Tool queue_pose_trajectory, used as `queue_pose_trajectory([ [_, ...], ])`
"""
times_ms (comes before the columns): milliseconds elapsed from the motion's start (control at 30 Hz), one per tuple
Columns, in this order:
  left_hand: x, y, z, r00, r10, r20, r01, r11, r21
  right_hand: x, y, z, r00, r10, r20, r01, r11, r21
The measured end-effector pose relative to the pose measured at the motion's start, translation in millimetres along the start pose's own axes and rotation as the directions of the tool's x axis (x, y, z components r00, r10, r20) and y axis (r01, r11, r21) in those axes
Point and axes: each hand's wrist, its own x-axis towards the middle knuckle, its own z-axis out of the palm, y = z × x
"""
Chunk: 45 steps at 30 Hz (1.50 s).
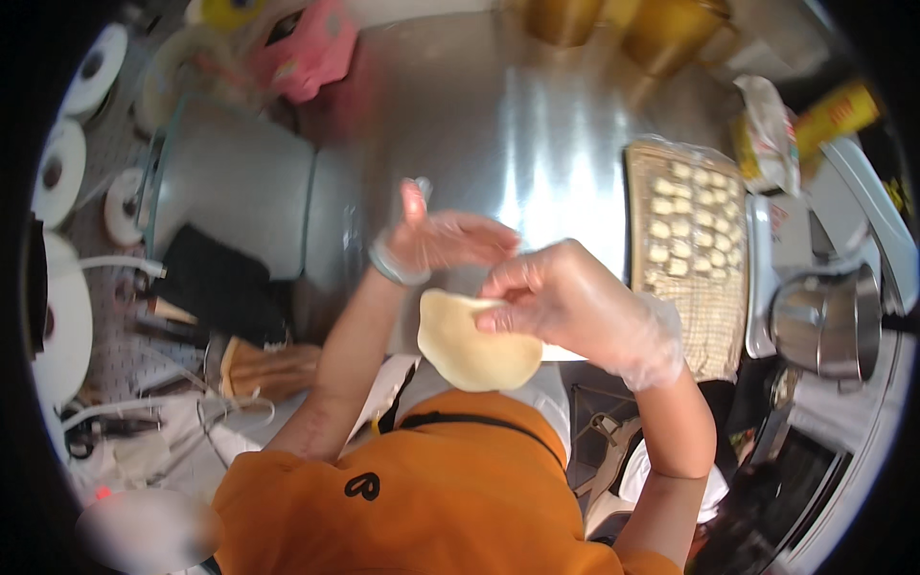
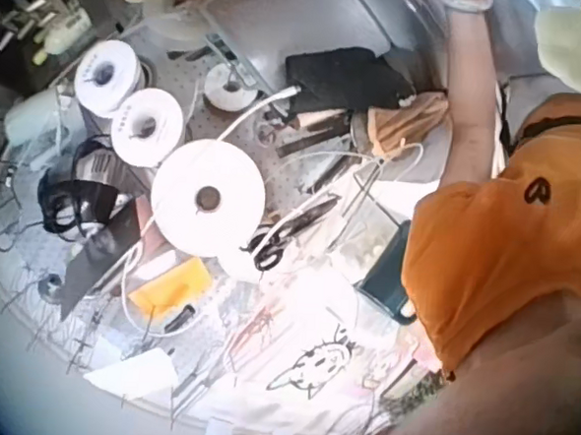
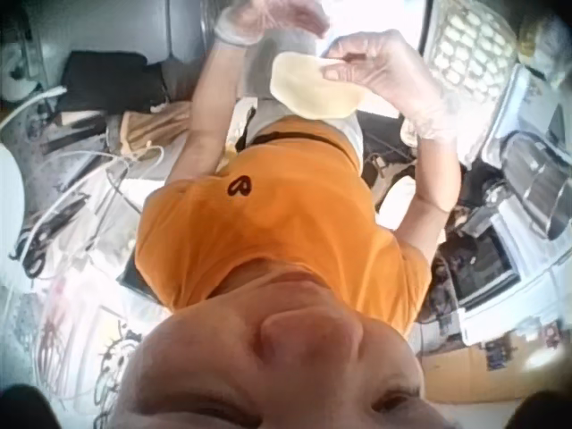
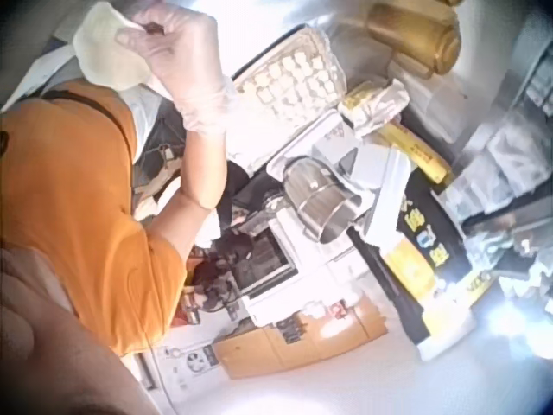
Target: The person takes a tray of dough pieces from a cabinet, places a piece of dough on a metal table, flattens it with a rolling pin, places a green filling inside, and folds the dough over the filling by hand.
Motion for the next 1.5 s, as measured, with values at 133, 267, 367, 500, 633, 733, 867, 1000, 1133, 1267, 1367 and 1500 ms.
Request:
queue_pose_trajectory([
  [133, 27.0, -60.0, 24.6, 0.990, -0.077, -0.116, 0.009, 0.868, -0.496, -18.2, 31.2, -16.3, 0.863, 0.339, -0.374, -0.305, 0.941, 0.150],
  [267, 52.2, -74.4, 51.9, 0.987, -0.161, 0.016, 0.123, 0.682, -0.721, -69.9, 65.4, -11.3, 0.781, 0.274, -0.561, -0.177, 0.959, 0.222],
  [367, 70.5, -82.3, 88.5, 0.951, -0.281, -0.128, 0.166, 0.815, -0.555, -116.1, 92.7, -0.2, 0.496, -0.067, -0.866, -0.144, 0.977, -0.158],
  [500, 90.5, -120.1, 133.6, 0.924, -0.340, -0.173, 0.144, 0.732, -0.666, -175.8, 115.3, 37.8, 0.386, -0.205, -0.899, -0.158, 0.946, -0.283],
  [633, 115.2, -175.3, 187.2, 0.865, -0.426, -0.264, 0.162, 0.736, -0.657, -228.9, 156.0, 91.7, 0.522, -0.352, -0.777, -0.309, 0.771, -0.557],
  [733, 140.2, -208.7, 232.0, 0.839, -0.493, -0.229, 0.223, 0.696, -0.683, -276.6, 190.1, 111.6, 0.591, -0.283, -0.755, -0.341, 0.761, -0.552],
  [867, 167.5, -240.2, 260.1, 0.839, -0.507, -0.197, 0.255, 0.686, -0.681, -329.5, 205.6, 105.2, 0.572, -0.259, -0.778, -0.352, 0.779, -0.518],
  [1000, 192.2, -250.6, 275.0, 0.821, -0.524, -0.228, 0.299, 0.734, -0.610, -351.2, 219.2, 104.8, 0.497, -0.276, -0.823, -0.400, 0.769, -0.499],
  [1133, 213.8, -252.3, 281.6, 0.807, -0.568, -0.162, 0.383, 0.712, -0.589, -358.1, 227.1, 102.5, 0.382, -0.285, -0.879, -0.429, 0.788, -0.442],
  [1267, 240.1, -255.1, 291.5, 0.817, -0.569, -0.098, 0.459, 0.742, -0.488, -378.2, 244.9, 102.2, 0.099, -0.295, -0.950, -0.470, 0.828, -0.306],
  [1367, 254.8, -263.7, 288.8, 0.782, -0.620, -0.066, 0.521, 0.708, -0.476, -415.5, 271.6, 86.8, 0.008, -0.188, -0.982, -0.573, 0.804, -0.159],
  [1500, 282.9, -273.5, 299.1, 0.785, -0.620, -0.011, 0.586, 0.748, -0.311, -472.8, 311.6, 48.9, -0.168, -0.131, -0.977, -0.606, 0.796, -0.002],
])
